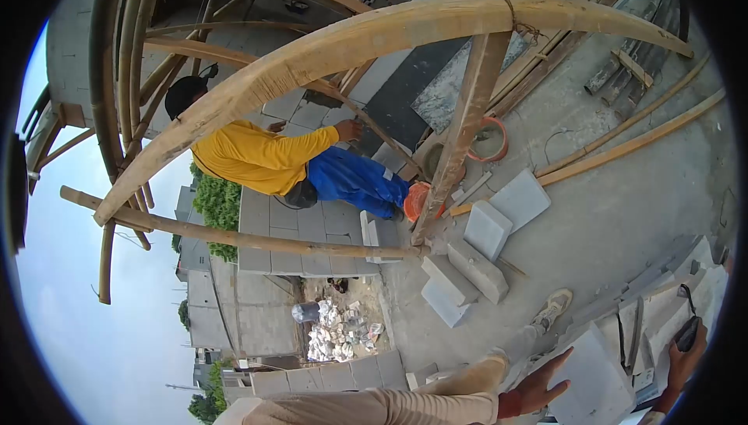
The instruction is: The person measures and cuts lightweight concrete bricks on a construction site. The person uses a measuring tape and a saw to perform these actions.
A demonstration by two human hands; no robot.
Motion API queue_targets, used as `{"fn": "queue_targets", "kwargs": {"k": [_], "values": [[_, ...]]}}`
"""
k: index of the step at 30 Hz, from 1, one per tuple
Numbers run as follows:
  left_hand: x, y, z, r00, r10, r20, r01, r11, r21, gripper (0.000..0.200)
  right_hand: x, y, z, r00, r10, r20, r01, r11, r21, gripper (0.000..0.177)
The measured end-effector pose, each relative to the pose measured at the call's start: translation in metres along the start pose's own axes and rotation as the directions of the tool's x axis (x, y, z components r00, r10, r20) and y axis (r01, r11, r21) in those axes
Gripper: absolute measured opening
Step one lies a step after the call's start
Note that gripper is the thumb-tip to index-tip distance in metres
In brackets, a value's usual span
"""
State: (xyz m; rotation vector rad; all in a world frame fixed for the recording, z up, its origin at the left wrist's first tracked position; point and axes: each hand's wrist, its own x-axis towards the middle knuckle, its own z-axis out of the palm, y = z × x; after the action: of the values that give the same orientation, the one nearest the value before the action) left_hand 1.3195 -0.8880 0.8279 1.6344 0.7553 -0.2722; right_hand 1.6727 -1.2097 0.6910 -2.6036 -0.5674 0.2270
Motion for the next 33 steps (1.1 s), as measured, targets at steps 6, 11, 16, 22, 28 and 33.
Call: {"fn": "queue_targets", "kwargs": {"k": [6, 11, 16, 22, 28, 33], "values": [[0.02, 0.099, -0.04, 0.89, 0.42, 0.177, -0.435, 0.898, 0.06, 0.08, -0.091, -0.248, -0.051, 0.914, 0.029, 0.404, -0.212, 0.884, 0.416, 0.073], [0.016, 0.064, -0.046, 0.835, 0.164, 0.526, -0.18, 0.983, -0.021, 0.078, -0.188, -0.313, -0.019, 0.662, 0.029, 0.749, -0.67, 0.472, 0.574, 0.041], [-0.02, -0.008, -0.064, 0.673, -0.078, 0.736, 0.202, 0.976, -0.081, 0.087, -0.262, -0.328, 0.015, 0.476, -0.017, 0.879, -0.825, 0.336, 0.454, 0.055], [-0.033, -0.085, -0.063, 0.495, -0.171, 0.852, 0.455, 0.886, -0.087, 0.095, -0.294, -0.318, 0.03, 0.396, 0.04, 0.918, -0.908, 0.168, 0.384, 0.058], [-0.017, -0.023, -0.094, 0.453, -0.218, 0.864, 0.226, 0.966, 0.125, 0.1, -0.269, -0.315, 0.015, 0.456, 0.037, 0.889, -0.886, -0.077, 0.458, 0.053], [0.052, -0.011, -0.133, 0.399, -0.423, 0.814, 0.078, 0.9, 0.429, 0.094, -0.242, -0.28, 0.006, 0.54, 0.506, 0.673, -0.673, -0.221, 0.706, 0.034]]}}
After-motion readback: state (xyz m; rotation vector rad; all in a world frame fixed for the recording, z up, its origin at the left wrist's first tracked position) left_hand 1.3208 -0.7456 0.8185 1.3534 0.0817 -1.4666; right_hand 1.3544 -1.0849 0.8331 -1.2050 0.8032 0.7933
